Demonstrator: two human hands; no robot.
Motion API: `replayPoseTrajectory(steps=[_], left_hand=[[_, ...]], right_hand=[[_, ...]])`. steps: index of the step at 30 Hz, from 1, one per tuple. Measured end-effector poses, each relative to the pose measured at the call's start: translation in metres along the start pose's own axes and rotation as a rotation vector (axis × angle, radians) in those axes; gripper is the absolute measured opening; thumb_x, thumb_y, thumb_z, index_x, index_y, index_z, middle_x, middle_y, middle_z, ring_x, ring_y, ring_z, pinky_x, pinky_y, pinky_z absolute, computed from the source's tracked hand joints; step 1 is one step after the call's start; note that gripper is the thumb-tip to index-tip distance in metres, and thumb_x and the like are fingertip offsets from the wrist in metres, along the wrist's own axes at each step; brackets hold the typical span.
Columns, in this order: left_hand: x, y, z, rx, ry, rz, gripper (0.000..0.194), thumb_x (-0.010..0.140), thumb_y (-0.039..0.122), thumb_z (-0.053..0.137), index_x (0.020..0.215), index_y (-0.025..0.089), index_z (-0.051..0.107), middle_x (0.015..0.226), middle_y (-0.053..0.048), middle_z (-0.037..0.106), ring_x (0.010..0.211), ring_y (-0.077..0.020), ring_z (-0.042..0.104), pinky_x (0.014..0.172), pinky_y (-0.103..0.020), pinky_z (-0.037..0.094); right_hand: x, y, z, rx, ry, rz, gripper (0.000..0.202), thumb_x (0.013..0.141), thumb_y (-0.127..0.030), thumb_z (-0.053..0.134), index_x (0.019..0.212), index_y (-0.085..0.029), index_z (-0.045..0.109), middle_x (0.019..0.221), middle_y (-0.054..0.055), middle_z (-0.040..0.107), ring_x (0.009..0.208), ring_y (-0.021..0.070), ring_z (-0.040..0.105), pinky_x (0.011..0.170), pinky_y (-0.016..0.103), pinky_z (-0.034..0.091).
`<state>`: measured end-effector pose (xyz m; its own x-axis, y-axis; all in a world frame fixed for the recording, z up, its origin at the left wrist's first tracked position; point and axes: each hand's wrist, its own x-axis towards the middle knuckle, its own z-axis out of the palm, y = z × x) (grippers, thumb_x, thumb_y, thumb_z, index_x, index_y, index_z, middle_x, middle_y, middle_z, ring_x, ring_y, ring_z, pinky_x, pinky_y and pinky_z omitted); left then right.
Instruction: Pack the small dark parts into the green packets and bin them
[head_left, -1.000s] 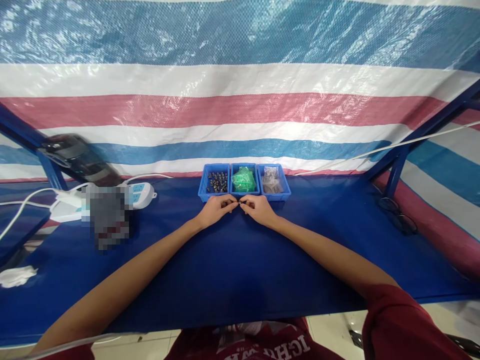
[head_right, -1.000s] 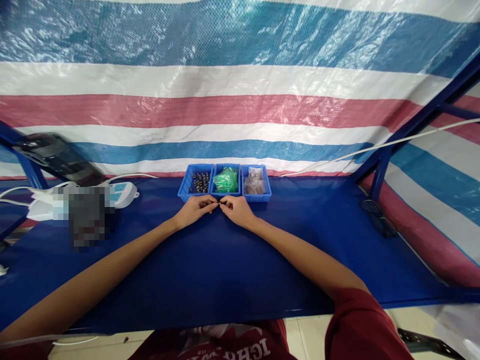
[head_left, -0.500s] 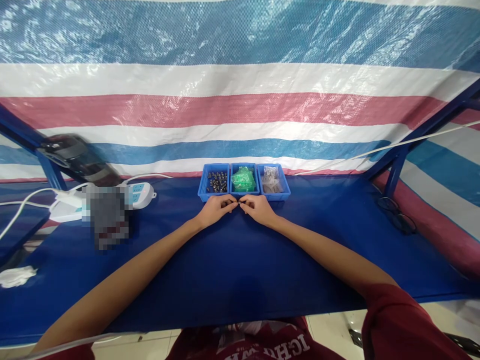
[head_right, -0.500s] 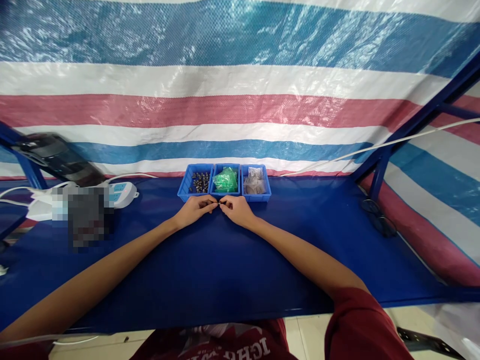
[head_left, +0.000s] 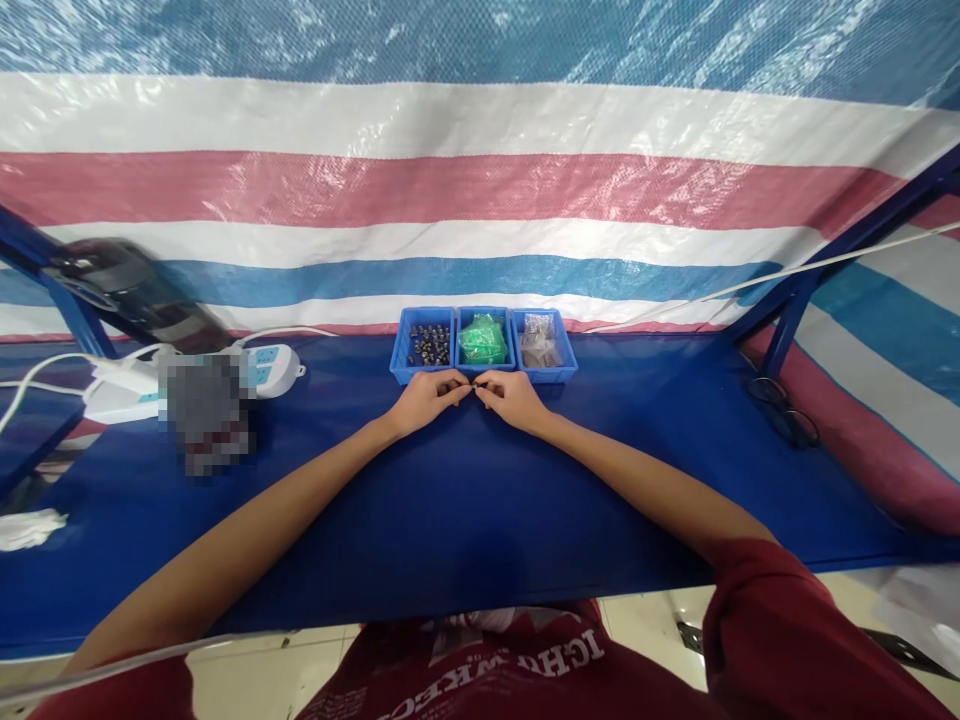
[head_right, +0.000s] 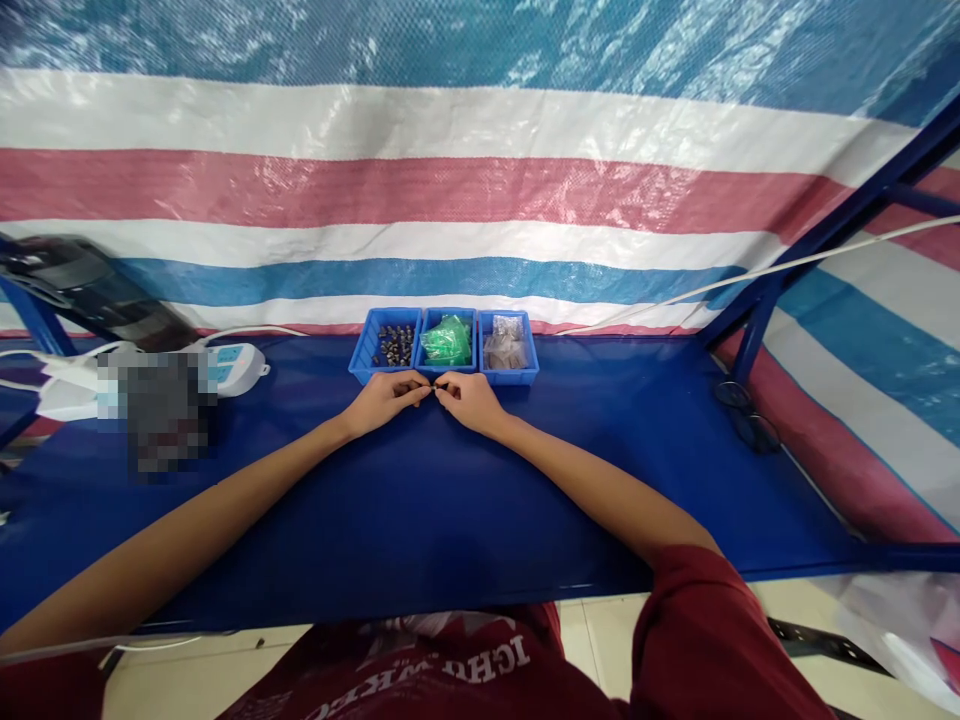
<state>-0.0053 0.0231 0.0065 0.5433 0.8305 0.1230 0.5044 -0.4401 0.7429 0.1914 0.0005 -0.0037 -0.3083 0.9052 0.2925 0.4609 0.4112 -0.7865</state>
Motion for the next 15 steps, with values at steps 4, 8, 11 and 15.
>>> replayPoseTrajectory(steps=[4, 8, 11, 15], left_hand=[[-0.0003, -0.0004, -0.0003, 0.002, -0.002, 0.011, 0.032, 0.088, 0.045, 0.051, 0.089, 0.015, 0.064, 0.064, 0.001, 0.062, 0.054, -0.0098, 0.054, 0.057, -0.02, 0.041], [-0.0004, 0.0001, -0.0008, 0.02, -0.005, 0.015, 0.031, 0.088, 0.044, 0.051, 0.089, 0.015, 0.064, 0.063, 0.001, 0.062, 0.054, -0.0097, 0.054, 0.056, -0.02, 0.04], [-0.0003, 0.0004, -0.0006, 0.019, -0.004, 0.017, 0.032, 0.088, 0.044, 0.051, 0.089, 0.015, 0.064, 0.063, 0.001, 0.062, 0.054, -0.01, 0.055, 0.056, -0.02, 0.04], [-0.0005, 0.0012, -0.0005, 0.022, -0.005, 0.0, 0.033, 0.088, 0.045, 0.049, 0.089, 0.016, 0.064, 0.063, 0.001, 0.062, 0.053, -0.0098, 0.054, 0.056, -0.02, 0.041]], right_hand=[[-0.0002, 0.0003, 0.0002, 0.004, -0.005, 0.013, 0.017, 0.084, -0.023, 0.056, 0.09, -0.015, 0.068, 0.059, 0.0, 0.064, 0.057, 0.0136, 0.059, 0.06, 0.023, 0.043], [-0.0005, 0.0005, 0.0002, 0.006, 0.001, 0.008, 0.016, 0.084, -0.023, 0.056, 0.09, -0.014, 0.069, 0.058, 0.0, 0.064, 0.056, 0.0134, 0.059, 0.059, 0.023, 0.043], [-0.0006, 0.0005, 0.0002, 0.008, 0.0, 0.013, 0.016, 0.084, -0.022, 0.056, 0.091, -0.014, 0.068, 0.058, 0.0, 0.064, 0.055, 0.0124, 0.058, 0.059, 0.022, 0.043], [-0.0003, 0.002, 0.0021, 0.015, 0.006, 0.01, 0.016, 0.083, -0.021, 0.057, 0.091, -0.013, 0.068, 0.058, 0.0, 0.064, 0.054, 0.012, 0.058, 0.058, 0.022, 0.043]])
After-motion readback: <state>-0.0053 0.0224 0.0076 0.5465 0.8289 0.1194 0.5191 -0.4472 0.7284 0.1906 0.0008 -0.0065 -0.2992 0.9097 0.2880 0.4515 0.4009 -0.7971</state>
